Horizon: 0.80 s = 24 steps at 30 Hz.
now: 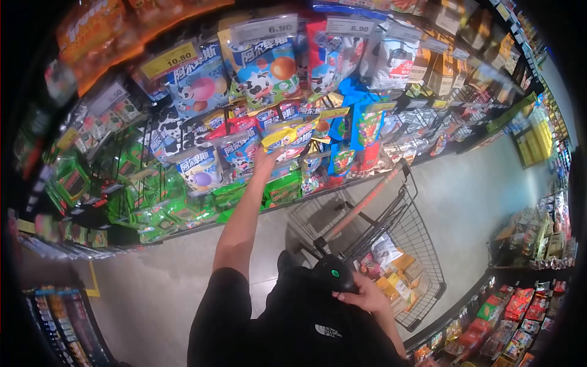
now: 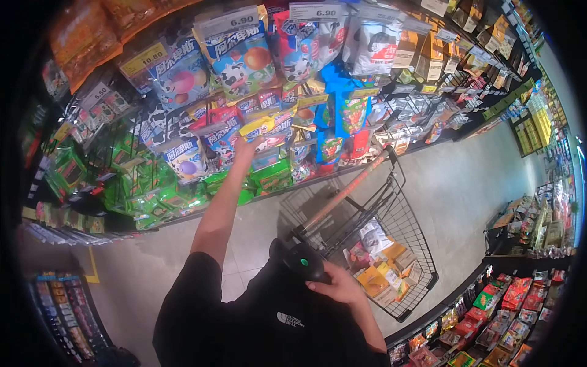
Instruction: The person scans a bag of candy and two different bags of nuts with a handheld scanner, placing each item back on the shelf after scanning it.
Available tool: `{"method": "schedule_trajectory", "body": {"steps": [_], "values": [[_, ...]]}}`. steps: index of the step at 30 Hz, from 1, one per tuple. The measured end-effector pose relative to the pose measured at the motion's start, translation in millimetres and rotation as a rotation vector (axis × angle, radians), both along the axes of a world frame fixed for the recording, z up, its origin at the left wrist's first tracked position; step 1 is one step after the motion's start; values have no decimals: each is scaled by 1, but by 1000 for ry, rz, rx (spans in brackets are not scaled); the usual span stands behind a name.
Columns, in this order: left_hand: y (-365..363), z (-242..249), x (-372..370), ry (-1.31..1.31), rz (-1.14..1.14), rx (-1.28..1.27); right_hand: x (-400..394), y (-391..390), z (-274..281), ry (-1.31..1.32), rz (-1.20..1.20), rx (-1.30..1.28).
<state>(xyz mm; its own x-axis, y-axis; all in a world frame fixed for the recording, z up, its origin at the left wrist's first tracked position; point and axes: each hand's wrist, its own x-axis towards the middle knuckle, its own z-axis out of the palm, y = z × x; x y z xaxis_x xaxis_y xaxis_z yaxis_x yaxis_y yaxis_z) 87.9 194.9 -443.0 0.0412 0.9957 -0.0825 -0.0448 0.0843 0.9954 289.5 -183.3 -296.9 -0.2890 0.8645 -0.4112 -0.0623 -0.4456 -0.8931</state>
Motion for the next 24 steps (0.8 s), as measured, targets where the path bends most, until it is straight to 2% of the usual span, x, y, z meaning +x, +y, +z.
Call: {"method": "schedule_trajectory", "body": {"steps": [3,4,6,7,10,12,13,16,18,19,21,22,24], "values": [[24,-17,-5,54,-100,3,-7,-3,0,-17,-65,-61],[22,-8,-5,48,-103,-5,-8,-5,-5,9,-76,-81],[18,7,-5,-126,-92,-276,-10,-8,-8,28,-93,-110],[18,4,-4,-131,-96,-284,-13,-8,-8,14,-91,-113],[20,-15,-6,5,-145,-277,-19,-7,-14,-58,-66,-91],[27,-42,-4,175,-175,-89,-22,-5,-13,-117,-45,-63],[29,-48,-4,173,-177,-89,-25,-1,-8,-110,-43,-71],[29,-44,0,85,-137,-132,-31,4,-2,-111,-45,-48],[23,-33,1,-133,-99,-294,-32,6,1,-115,-50,-14],[22,-42,2,-133,-104,-289,-33,7,2,-99,-58,-31],[20,-61,7,158,86,51,-32,7,2,-83,-74,-40],[16,-60,11,157,79,60,-30,6,-1,-91,-62,-30],[3,-60,20,188,269,137,-29,4,-1,-97,-61,-18]]}}
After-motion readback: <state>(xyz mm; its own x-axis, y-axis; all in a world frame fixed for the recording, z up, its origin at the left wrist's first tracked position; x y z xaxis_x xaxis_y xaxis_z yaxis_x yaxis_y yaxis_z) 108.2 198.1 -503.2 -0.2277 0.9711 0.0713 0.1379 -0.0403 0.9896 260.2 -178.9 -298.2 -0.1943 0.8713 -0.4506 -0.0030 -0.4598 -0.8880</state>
